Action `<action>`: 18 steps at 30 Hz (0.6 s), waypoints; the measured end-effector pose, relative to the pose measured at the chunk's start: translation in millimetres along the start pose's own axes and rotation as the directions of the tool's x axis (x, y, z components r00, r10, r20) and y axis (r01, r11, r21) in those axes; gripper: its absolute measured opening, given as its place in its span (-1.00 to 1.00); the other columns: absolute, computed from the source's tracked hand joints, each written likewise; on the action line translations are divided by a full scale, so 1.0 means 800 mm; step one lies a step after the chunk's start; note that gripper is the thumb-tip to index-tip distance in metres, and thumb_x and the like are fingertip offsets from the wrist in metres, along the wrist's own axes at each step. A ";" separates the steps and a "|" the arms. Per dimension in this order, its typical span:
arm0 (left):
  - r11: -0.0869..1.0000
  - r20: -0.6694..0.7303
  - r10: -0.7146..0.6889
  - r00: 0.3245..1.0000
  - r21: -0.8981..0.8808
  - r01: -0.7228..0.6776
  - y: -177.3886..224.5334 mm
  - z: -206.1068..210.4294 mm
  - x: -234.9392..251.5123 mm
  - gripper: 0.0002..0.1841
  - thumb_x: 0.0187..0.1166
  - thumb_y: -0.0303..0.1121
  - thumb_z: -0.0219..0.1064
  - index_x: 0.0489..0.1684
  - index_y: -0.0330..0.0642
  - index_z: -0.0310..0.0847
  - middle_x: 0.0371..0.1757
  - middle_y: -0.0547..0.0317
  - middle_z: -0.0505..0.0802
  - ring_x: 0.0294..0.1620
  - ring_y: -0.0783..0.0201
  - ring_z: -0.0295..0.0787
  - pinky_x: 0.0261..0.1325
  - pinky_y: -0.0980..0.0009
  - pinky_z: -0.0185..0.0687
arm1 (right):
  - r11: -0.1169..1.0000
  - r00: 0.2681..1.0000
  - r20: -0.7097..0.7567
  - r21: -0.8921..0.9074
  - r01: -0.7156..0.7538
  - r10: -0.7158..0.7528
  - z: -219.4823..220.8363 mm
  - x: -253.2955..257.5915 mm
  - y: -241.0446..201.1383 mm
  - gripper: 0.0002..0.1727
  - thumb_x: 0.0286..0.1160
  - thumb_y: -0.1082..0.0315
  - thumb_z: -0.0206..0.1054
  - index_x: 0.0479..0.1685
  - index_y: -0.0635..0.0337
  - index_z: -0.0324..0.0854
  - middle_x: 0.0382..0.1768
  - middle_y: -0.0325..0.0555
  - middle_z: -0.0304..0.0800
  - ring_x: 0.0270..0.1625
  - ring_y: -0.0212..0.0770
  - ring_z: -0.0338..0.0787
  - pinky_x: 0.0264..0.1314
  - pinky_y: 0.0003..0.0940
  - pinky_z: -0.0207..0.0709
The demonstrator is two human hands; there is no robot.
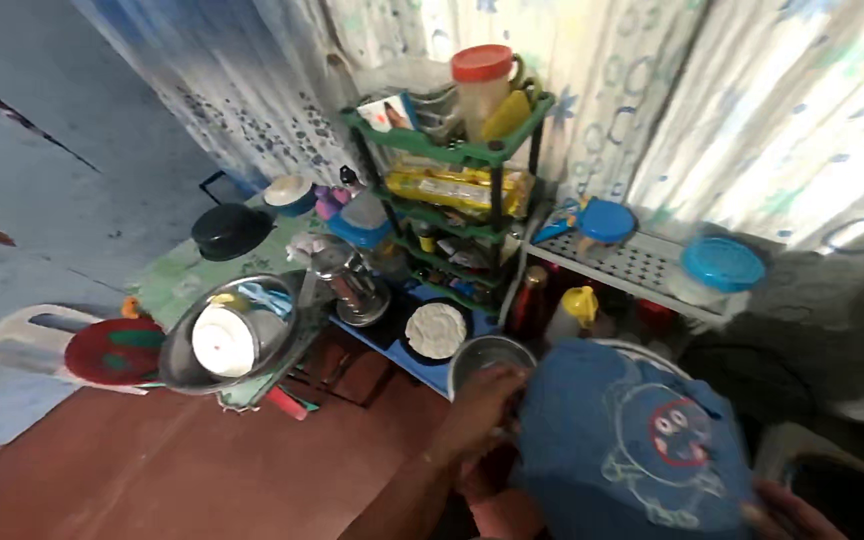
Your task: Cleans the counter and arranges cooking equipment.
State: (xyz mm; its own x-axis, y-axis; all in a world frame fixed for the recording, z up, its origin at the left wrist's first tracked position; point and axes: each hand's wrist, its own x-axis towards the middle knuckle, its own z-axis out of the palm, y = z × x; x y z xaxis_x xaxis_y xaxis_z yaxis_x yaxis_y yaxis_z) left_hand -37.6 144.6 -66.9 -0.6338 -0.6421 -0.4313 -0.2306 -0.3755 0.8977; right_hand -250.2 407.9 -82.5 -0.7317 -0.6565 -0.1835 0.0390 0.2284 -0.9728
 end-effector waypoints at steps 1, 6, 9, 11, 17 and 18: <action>0.999 -0.063 0.038 0.997 0.021 -0.037 0.001 -0.041 -0.011 -0.63 0.85 -0.26 0.02 0.32 -0.30 0.61 -0.03 0.07 0.83 -0.16 0.30 0.81 -0.12 0.32 0.79 | 1.000 0.999 0.043 -0.005 -0.001 0.002 0.041 0.011 -0.005 -0.58 0.52 0.52 0.30 0.36 0.40 0.48 0.00 -0.36 0.79 0.00 -0.56 0.80 0.15 -0.49 0.74; 0.987 -0.321 0.163 0.933 0.037 -0.159 -0.013 -0.220 -0.031 -0.61 0.85 -0.25 -0.01 0.32 -0.30 0.63 0.03 0.04 0.87 -0.05 0.23 0.86 0.00 0.24 0.83 | 0.993 0.981 0.168 0.057 -0.106 0.095 0.249 0.062 -0.017 -0.57 0.49 0.48 0.31 0.36 0.35 0.57 0.01 -0.09 0.82 -0.10 -0.37 0.84 -0.02 -0.42 0.78; 0.994 -0.427 0.093 0.899 -0.018 -0.112 -0.017 -0.293 -0.022 -0.62 0.85 -0.24 0.01 0.33 -0.29 0.62 -0.02 0.07 0.86 -0.11 0.29 0.82 -0.07 0.29 0.78 | 0.987 0.955 0.263 0.047 -0.154 0.136 0.341 0.100 -0.016 -0.61 0.56 0.50 0.32 0.36 0.37 0.57 0.02 0.00 0.80 -0.10 -0.30 0.81 -0.05 -0.38 0.75; 0.994 -0.463 0.025 0.886 -0.079 -0.069 -0.024 -0.329 -0.003 -0.62 0.86 -0.22 0.01 0.29 -0.29 0.62 -0.06 0.07 0.84 -0.16 0.29 0.79 -0.11 0.31 0.73 | 0.976 0.929 0.307 -0.007 -0.217 0.208 0.386 0.124 -0.017 -0.62 0.60 0.51 0.31 0.38 0.38 0.56 0.09 0.08 0.77 -0.01 -0.23 0.79 0.05 -0.29 0.71; 0.975 -0.427 -0.121 0.896 -0.222 0.026 -0.061 -0.384 0.080 -0.60 0.87 -0.19 -0.04 0.17 -0.32 0.61 -0.13 0.05 0.83 -0.23 0.28 0.77 -0.15 0.32 0.70 | 0.937 0.886 0.310 -0.160 -0.309 0.345 0.460 0.192 0.001 -0.57 0.58 0.50 0.34 0.43 0.37 0.51 0.17 0.17 0.71 0.04 -0.12 0.74 0.11 -0.21 0.65; 0.974 -0.419 -0.139 0.897 -0.223 0.047 -0.065 -0.387 0.094 -0.60 0.87 -0.19 -0.04 0.19 -0.33 0.61 -0.12 0.03 0.83 -0.23 0.27 0.77 -0.16 0.31 0.70 | 0.933 0.886 0.301 -0.194 -0.304 0.351 0.464 0.200 0.006 -0.55 0.56 0.50 0.36 0.44 0.37 0.51 0.17 0.18 0.70 0.02 -0.12 0.73 0.09 -0.22 0.63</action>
State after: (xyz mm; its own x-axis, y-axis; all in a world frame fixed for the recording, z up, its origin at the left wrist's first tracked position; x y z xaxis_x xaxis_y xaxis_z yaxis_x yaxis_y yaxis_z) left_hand 155.5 -91.1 -173.8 -0.2269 -0.8039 -0.5498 -0.0898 -0.5449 0.8337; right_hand -114.3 37.2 -168.7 -0.4298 -0.7182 -0.5472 0.1271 0.5519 -0.8242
